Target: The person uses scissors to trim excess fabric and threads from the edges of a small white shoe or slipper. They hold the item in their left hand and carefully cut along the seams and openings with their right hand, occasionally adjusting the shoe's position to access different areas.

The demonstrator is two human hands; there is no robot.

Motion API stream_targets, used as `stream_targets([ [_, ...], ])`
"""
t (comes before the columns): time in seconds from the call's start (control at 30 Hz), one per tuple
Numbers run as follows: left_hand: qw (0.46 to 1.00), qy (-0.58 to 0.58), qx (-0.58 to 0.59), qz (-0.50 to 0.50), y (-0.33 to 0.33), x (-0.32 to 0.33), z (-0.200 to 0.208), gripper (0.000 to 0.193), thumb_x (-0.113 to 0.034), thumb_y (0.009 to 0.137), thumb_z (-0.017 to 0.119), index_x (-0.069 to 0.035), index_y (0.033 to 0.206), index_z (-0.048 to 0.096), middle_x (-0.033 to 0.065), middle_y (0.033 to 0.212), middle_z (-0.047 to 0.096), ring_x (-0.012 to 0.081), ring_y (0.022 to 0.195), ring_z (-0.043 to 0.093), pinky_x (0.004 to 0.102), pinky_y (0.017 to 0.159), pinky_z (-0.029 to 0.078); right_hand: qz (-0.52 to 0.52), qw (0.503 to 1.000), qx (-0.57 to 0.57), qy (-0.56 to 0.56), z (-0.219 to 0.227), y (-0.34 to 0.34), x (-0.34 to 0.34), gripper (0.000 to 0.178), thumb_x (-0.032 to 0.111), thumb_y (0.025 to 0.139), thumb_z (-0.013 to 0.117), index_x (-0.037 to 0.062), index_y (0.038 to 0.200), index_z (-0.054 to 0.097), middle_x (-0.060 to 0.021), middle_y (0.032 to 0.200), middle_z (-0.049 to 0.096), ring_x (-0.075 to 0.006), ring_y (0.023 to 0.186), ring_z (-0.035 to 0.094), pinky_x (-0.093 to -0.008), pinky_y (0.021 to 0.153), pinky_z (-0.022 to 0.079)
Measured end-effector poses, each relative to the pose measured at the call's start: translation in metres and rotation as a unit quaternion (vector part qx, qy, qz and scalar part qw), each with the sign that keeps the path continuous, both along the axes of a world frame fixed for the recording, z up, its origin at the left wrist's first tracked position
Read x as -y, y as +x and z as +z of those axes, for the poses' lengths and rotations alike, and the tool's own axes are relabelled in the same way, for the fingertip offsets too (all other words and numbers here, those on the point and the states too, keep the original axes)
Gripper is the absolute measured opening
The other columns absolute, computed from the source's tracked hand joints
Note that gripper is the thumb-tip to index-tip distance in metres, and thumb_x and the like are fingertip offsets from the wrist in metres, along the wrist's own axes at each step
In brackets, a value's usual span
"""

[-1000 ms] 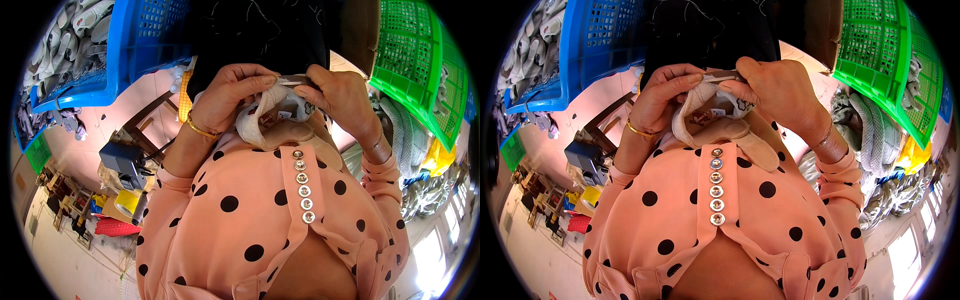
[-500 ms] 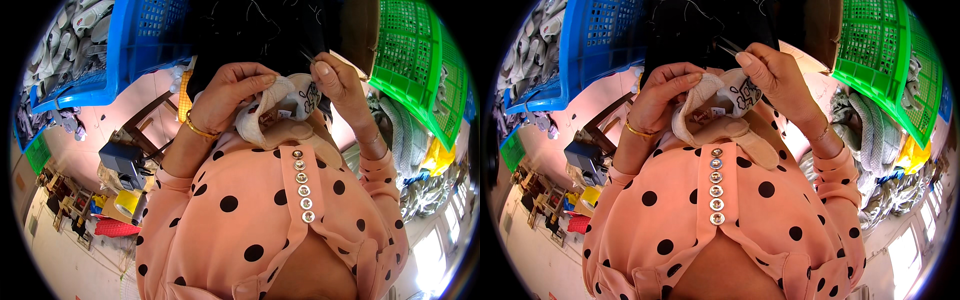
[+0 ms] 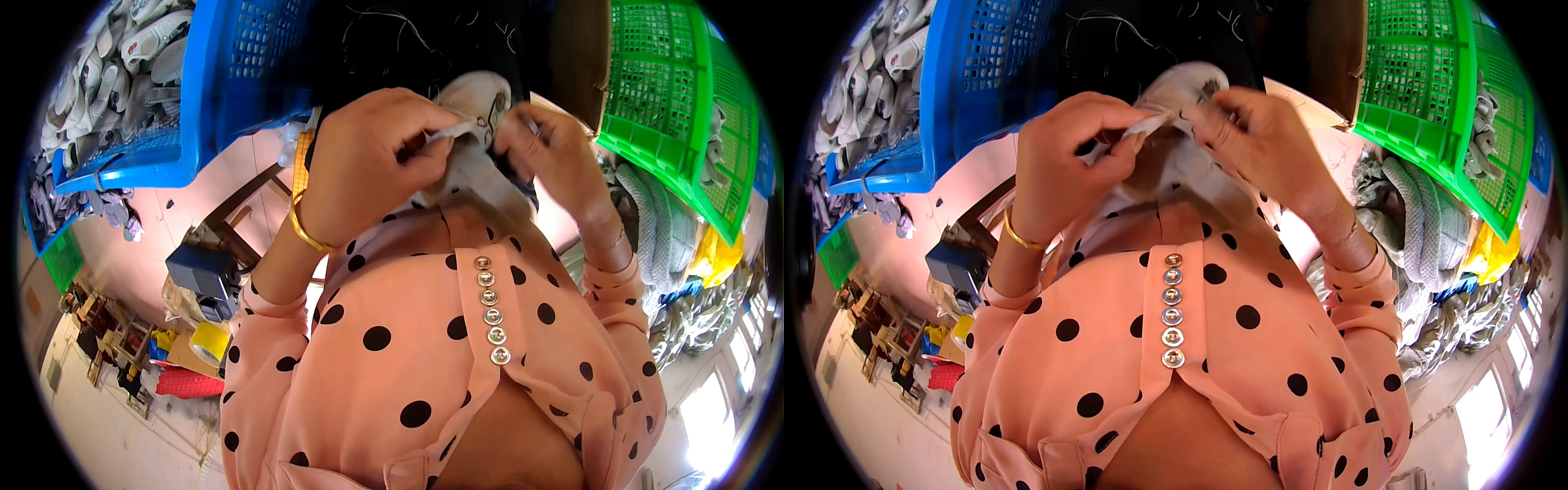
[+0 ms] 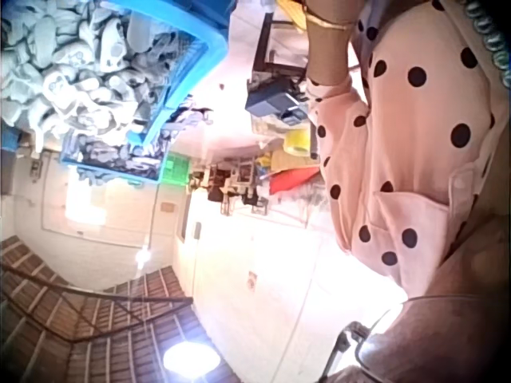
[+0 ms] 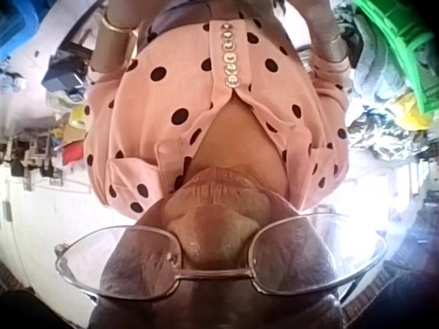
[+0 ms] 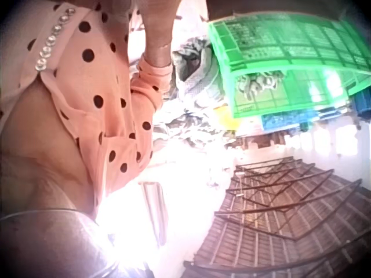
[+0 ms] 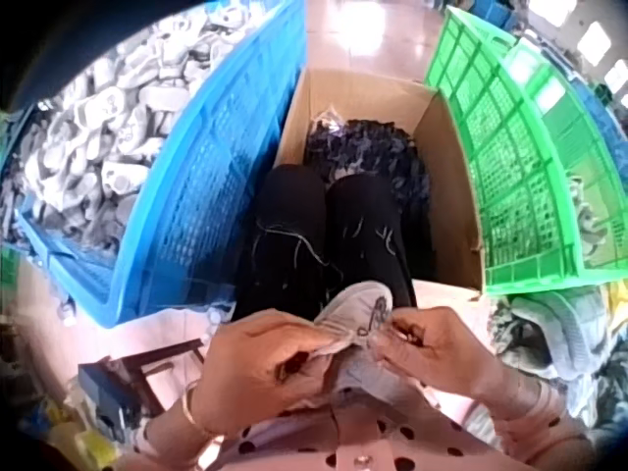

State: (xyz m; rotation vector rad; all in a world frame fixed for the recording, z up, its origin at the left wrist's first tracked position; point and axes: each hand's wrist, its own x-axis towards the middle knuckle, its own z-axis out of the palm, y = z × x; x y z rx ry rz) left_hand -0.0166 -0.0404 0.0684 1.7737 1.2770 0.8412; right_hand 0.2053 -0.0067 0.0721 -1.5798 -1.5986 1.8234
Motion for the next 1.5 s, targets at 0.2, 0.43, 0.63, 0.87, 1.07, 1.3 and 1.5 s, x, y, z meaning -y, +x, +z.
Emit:
stream_targets([
  [0.2, 0.924, 0.361, -0.125, -0.019, 0.012, 0.005, -0.018, 0.031, -0.001, 0.062, 0.076, -0.004, 0.093, 0.071, 0.0047, 0.088, 0.063, 0.0211, 0.073, 0.061, 0.0296, 0.060, 0.049, -0.105, 0.970, -0.175, -0.129, 0.002, -0.012, 0.010, 0.027, 0.026, 0.096, 0.059, -0.0006, 0.090, 0.060, 0.0029, 0.061, 0.049, -0.0022, 0.055, 0.043, -0.0181, 0.051, 0.035],
  [0.43, 0.950, 0.306, -0.060, 0.005, 0.002, 0.016, -0.027, 0.023, -0.009, 0.067, 0.079, -0.006, 0.087, 0.068, 0.0053, 0.089, 0.063, 0.0208, 0.078, 0.060, 0.0310, 0.066, 0.050, -0.148, 0.950, -0.209, -0.177, -0.010, -0.012, 0.019, 0.011, 0.010, 0.095, 0.055, -0.0009, 0.092, 0.057, 0.0036, 0.064, 0.046, -0.0032, 0.058, 0.040, -0.0187, 0.054, 0.036],
  [0.63, 0.973, 0.126, 0.037, 0.190, -0.006, 0.007, -0.029, 0.020, -0.008, 0.072, 0.079, -0.007, 0.088, 0.066, 0.0049, 0.088, 0.066, 0.0207, 0.083, 0.059, 0.0303, 0.074, 0.046, -0.153, 0.960, -0.185, -0.148, -0.013, -0.013, 0.023, 0.009, 0.008, 0.094, 0.056, -0.0016, 0.093, 0.057, 0.0036, 0.064, 0.045, -0.0036, 0.058, 0.039, -0.0195, 0.054, 0.036],
  [0.87, 0.936, 0.118, -0.069, 0.325, -0.031, -0.004, -0.031, 0.019, 0.000, 0.074, 0.074, -0.006, 0.089, 0.064, -0.0006, 0.076, 0.058, 0.0169, 0.084, 0.054, 0.0324, 0.074, 0.043, -0.175, 0.949, -0.198, -0.170, -0.013, -0.008, 0.021, 0.011, 0.010, 0.094, 0.057, -0.0010, 0.096, 0.057, 0.0035, 0.063, 0.044, -0.0037, 0.056, 0.039, -0.0193, 0.054, 0.035],
  [1.07, 0.960, 0.189, -0.085, 0.191, -0.027, -0.012, -0.037, 0.052, -0.001, 0.078, 0.067, -0.006, 0.128, 0.055, 0.0094, 0.118, 0.063, 0.0272, 0.120, 0.049, 0.0409, 0.105, 0.033, -0.196, 0.938, -0.230, -0.172, -0.013, -0.005, 0.019, 0.013, 0.011, 0.094, 0.058, -0.0005, 0.100, 0.056, 0.0035, 0.064, 0.044, -0.0036, 0.055, 0.038, -0.0192, 0.052, 0.033],
  [1.3, 0.942, -0.102, 0.078, 0.310, -0.020, 0.005, -0.026, 0.049, -0.004, 0.081, 0.066, -0.004, 0.128, 0.054, 0.0092, 0.117, 0.063, 0.0227, 0.120, 0.051, 0.0348, 0.105, 0.036, -0.215, 0.936, -0.244, -0.133, -0.010, -0.006, 0.016, 0.010, 0.009, 0.095, 0.056, -0.0005, 0.100, 0.056, 0.0034, 0.063, 0.044, -0.0030, 0.055, 0.037, -0.0192, 0.049, 0.031],
  [1.5, 0.970, -0.080, 0.196, 0.115, -0.027, -0.004, -0.038, 0.096, -0.013, 0.073, 0.075, -0.007, 0.152, 0.019, 0.0191, 0.153, 0.028, 0.0298, 0.144, 0.025, 0.0417, 0.117, 0.017, -0.300, 0.890, -0.313, -0.143, -0.016, 0.001, 0.012, 0.013, 0.007, 0.095, 0.054, 0.0093, 0.104, 0.062, 0.0074, 0.059, 0.040, -0.0022, 0.048, 0.031, -0.0198, 0.045, 0.023],
])
